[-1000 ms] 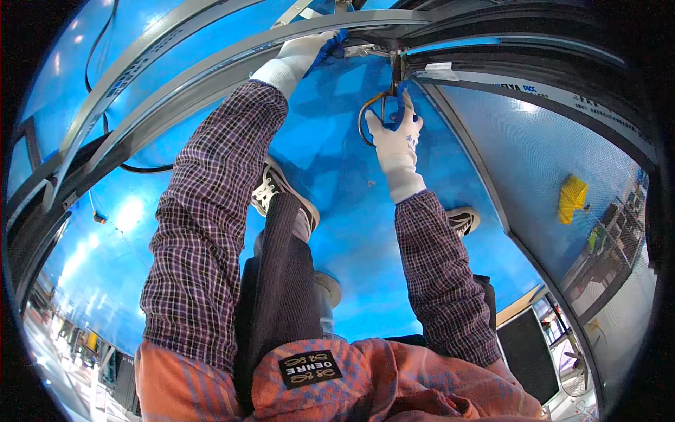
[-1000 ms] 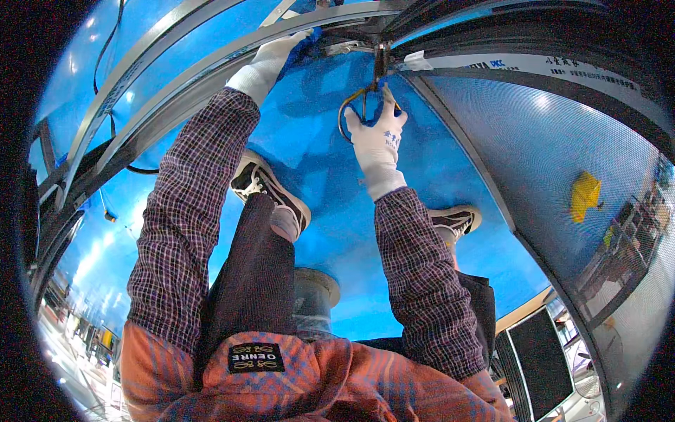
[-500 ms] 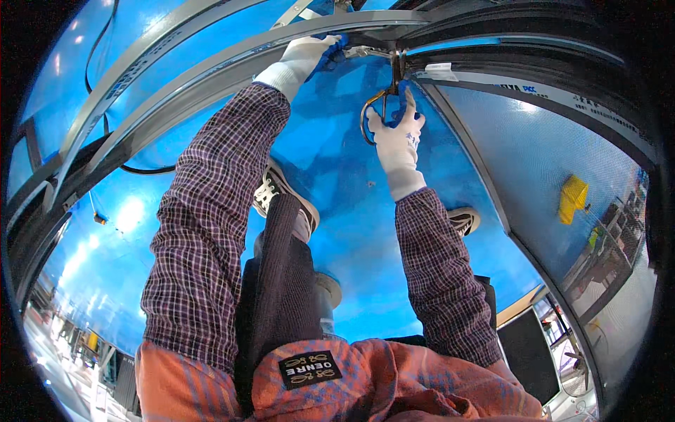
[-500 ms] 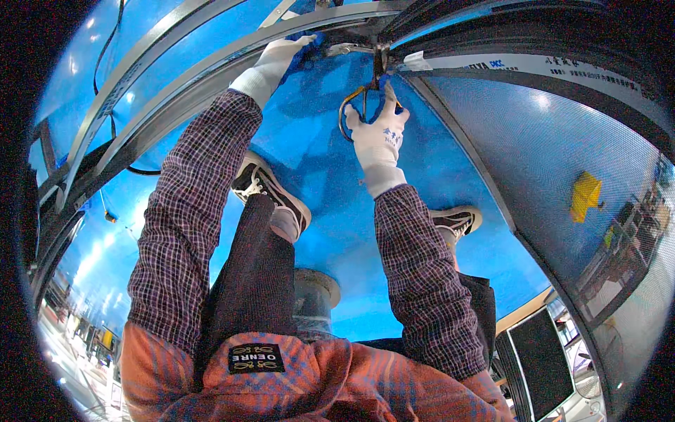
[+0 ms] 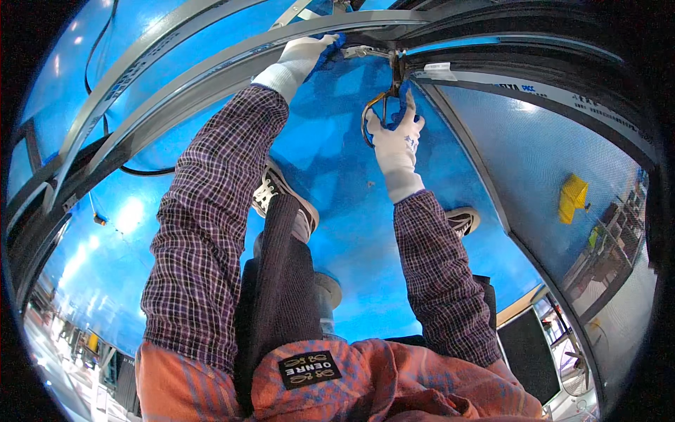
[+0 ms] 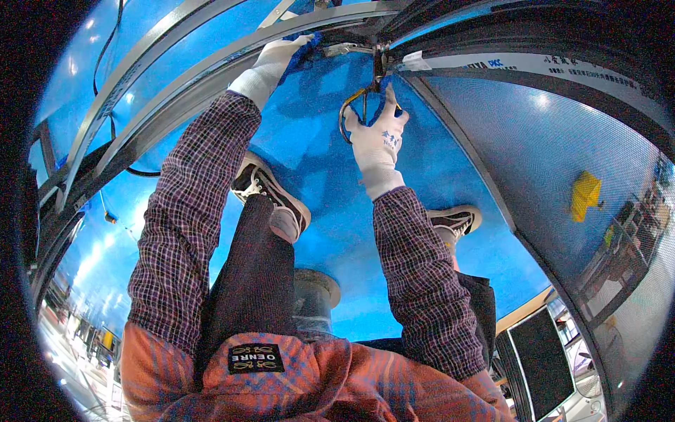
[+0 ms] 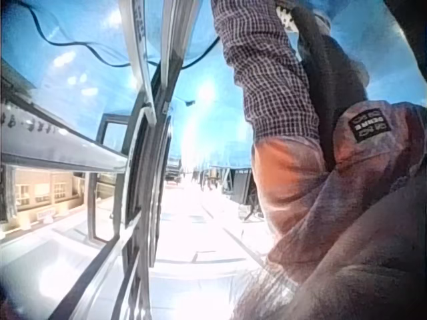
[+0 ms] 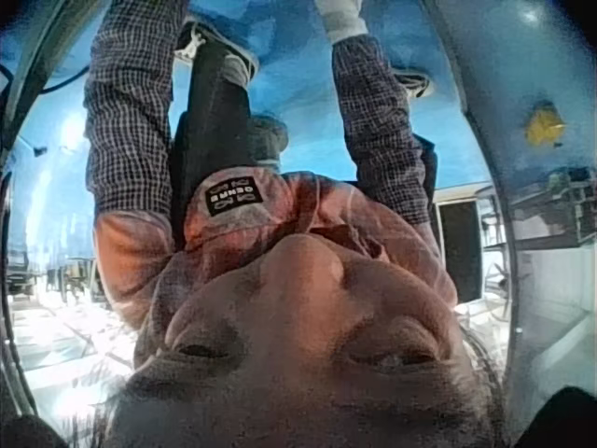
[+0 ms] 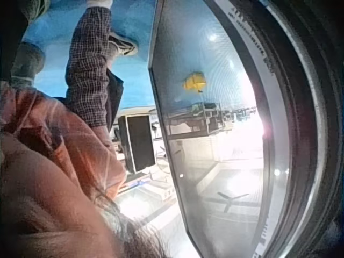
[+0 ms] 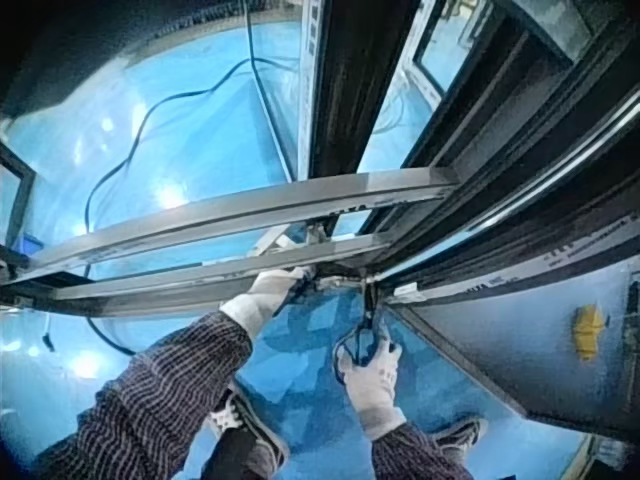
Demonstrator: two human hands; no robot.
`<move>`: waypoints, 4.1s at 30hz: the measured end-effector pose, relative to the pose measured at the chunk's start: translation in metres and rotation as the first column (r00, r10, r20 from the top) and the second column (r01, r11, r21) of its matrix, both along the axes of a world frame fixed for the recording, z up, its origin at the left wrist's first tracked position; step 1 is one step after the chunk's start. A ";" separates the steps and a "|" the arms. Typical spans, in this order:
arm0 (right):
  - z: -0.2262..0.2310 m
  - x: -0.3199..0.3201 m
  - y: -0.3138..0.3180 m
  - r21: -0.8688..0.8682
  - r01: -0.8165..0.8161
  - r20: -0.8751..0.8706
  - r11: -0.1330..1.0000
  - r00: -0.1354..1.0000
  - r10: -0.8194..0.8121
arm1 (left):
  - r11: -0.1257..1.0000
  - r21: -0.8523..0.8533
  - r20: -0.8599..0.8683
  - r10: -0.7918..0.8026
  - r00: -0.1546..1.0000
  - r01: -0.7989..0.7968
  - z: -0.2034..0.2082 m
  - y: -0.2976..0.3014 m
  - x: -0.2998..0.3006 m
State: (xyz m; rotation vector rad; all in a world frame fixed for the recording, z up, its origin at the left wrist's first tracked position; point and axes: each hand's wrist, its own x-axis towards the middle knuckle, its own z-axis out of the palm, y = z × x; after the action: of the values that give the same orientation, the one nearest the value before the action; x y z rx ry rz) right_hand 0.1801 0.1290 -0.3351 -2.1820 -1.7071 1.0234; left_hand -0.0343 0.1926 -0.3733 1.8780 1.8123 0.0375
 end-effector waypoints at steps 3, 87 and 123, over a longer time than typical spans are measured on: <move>0.000 0.001 0.002 -0.011 -0.007 0.003 1.000 1.000 0.007 | 0.991 -0.080 0.140 0.117 0.983 -0.107 -0.002 0.001 -0.001; 0.008 0.083 0.017 -0.034 -0.401 -0.580 0.916 0.754 0.308 | 0.860 -0.313 0.624 0.505 0.596 -0.402 0.039 -0.037 0.025; 0.023 0.082 0.026 -0.352 -0.352 -0.652 0.867 0.757 0.042 | 0.862 -0.502 0.790 0.421 0.446 0.075 0.023 -0.030 -0.005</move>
State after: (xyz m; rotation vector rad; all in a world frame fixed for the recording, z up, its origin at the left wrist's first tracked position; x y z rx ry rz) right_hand 0.2625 0.1550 -0.3126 -1.5464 -1.4785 2.1147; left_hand -0.0391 0.1628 -0.3508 0.9368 1.0764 0.5203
